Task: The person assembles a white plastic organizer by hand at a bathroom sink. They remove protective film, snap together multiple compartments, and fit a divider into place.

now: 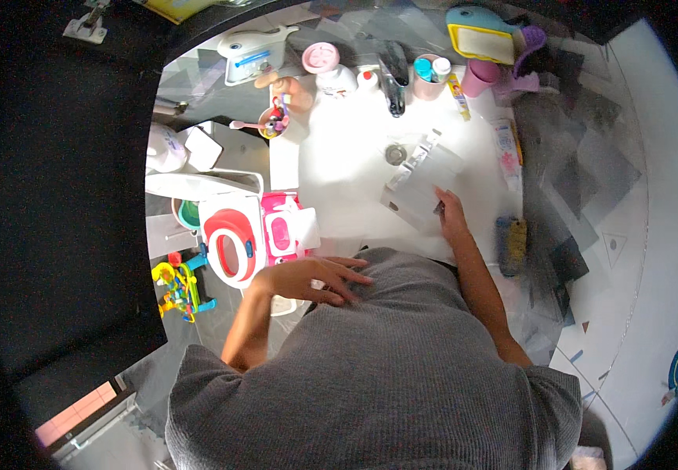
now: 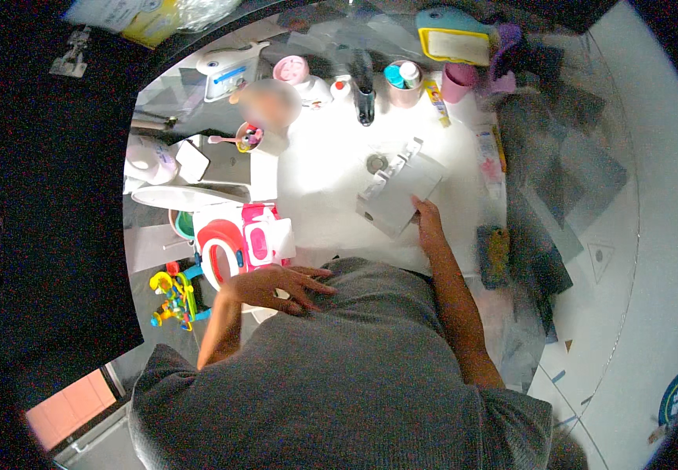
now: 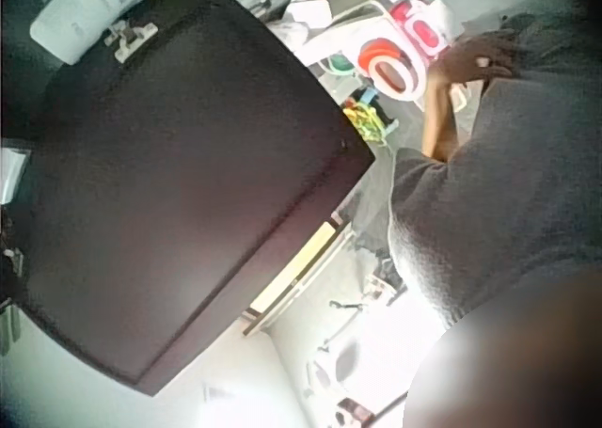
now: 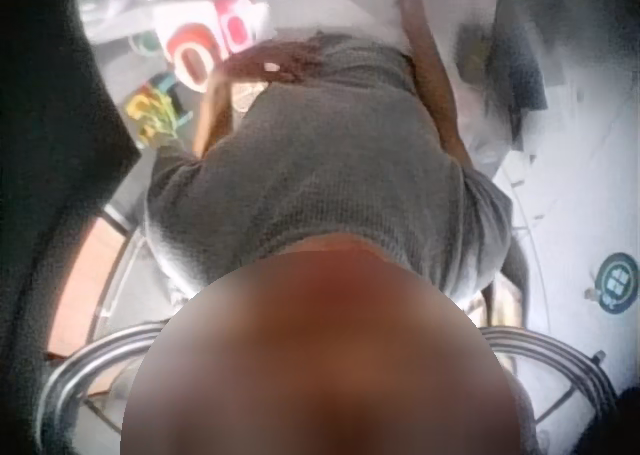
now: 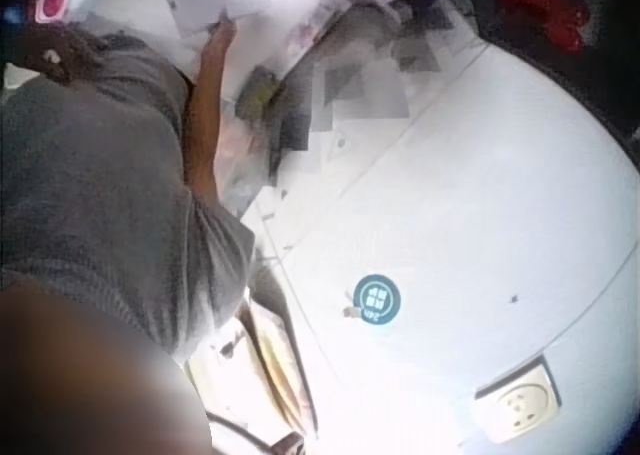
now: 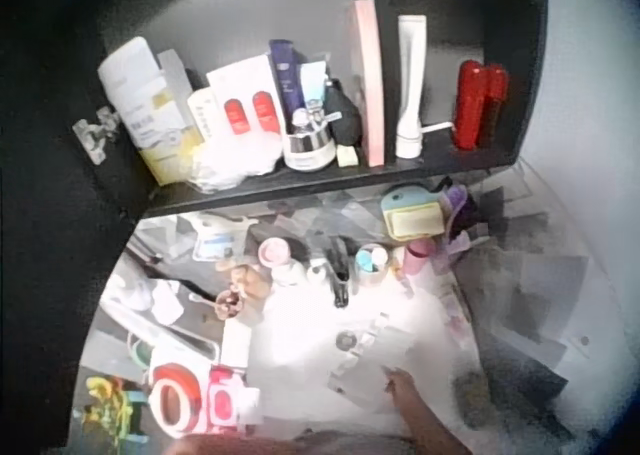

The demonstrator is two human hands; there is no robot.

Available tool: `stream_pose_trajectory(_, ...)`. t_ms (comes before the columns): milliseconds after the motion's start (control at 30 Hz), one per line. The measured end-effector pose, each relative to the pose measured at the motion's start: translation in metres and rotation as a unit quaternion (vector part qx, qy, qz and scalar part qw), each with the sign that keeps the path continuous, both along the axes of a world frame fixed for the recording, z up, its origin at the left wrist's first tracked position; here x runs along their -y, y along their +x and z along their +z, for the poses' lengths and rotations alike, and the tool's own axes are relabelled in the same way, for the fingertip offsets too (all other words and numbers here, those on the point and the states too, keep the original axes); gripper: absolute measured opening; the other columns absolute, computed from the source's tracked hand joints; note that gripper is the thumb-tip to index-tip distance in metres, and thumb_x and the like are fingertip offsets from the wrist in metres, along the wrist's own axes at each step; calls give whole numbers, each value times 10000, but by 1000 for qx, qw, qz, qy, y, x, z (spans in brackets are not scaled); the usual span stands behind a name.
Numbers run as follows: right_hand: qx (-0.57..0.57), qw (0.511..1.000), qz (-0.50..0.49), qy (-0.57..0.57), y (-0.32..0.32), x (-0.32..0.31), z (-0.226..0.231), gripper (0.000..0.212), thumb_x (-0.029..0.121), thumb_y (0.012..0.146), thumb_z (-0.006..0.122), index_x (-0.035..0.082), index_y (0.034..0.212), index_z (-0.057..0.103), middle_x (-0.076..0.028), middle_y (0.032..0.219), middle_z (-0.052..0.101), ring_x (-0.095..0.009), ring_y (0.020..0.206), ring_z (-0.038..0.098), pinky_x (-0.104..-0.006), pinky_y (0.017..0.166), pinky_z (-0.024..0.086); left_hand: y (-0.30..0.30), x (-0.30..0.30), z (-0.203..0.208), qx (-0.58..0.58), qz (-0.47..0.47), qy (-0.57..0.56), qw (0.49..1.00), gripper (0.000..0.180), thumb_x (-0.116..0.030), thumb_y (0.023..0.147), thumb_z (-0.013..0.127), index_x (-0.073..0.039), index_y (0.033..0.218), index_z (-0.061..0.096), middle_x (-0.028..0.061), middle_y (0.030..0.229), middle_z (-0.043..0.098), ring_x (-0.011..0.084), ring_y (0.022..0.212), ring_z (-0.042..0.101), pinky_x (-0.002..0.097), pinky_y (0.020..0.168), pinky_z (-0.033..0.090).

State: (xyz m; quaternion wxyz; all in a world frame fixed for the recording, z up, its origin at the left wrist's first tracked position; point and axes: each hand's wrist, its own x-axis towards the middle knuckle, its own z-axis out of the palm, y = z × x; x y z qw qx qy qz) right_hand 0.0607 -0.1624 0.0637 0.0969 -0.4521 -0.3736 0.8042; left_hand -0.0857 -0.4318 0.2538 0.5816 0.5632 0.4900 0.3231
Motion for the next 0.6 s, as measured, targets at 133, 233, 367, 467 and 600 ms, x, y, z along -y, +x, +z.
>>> stream_pose_trajectory(133,-32,999,9,12,6,0,-16,181,265,830,637,102,822,558,18,738,525,-97,676,483,-263,622,392,-72,61,-3,93,347,-17,933,297,-312,833,592,-30,759,650,150,1095,635,268,1146,522,376,948,412)
stream_pose_trajectory(233,-15,1000,-10,9,1,1,-8,183,255,831,633,87,872,571,-3,804,561,-116,735,521,-262,674,419,-129,73,-64,-27,745,-101,659,239,-269,890,502,-53,836,589,69,949,658,137,899,579,336,801,442)
stream_pose_trajectory(367,-16,1000,6,9,3,-3,-19,230,258,843,613,57,948,572,-37,907,595,-145,827,557,-284,765,432,-217,127,-173,156,850,-131,486,242,-320,899,500,-92,938,572,59,974,614,199,907,565,355,767,465)
stream_pose_trajectory(467,-13,999,30,20,6,-2,-27,311,276,862,583,15,1031,569,-72,992,619,-180,897,582,-332,838,438,-271,146,-214,293,874,-128,366,360,-393,890,500,-96,1093,504,64,1000,569,222,927,544,395,800,476)
stream_pose_trajectory(600,8,999,25,31,6,-2,-25,298,294,864,582,22,985,572,-64,931,614,-167,868,570,-316,807,432,-303,139,-233,362,887,-108,265,578,-456,869,512,-125,1309,334,76,1072,508,253,959,524,465,849,466)
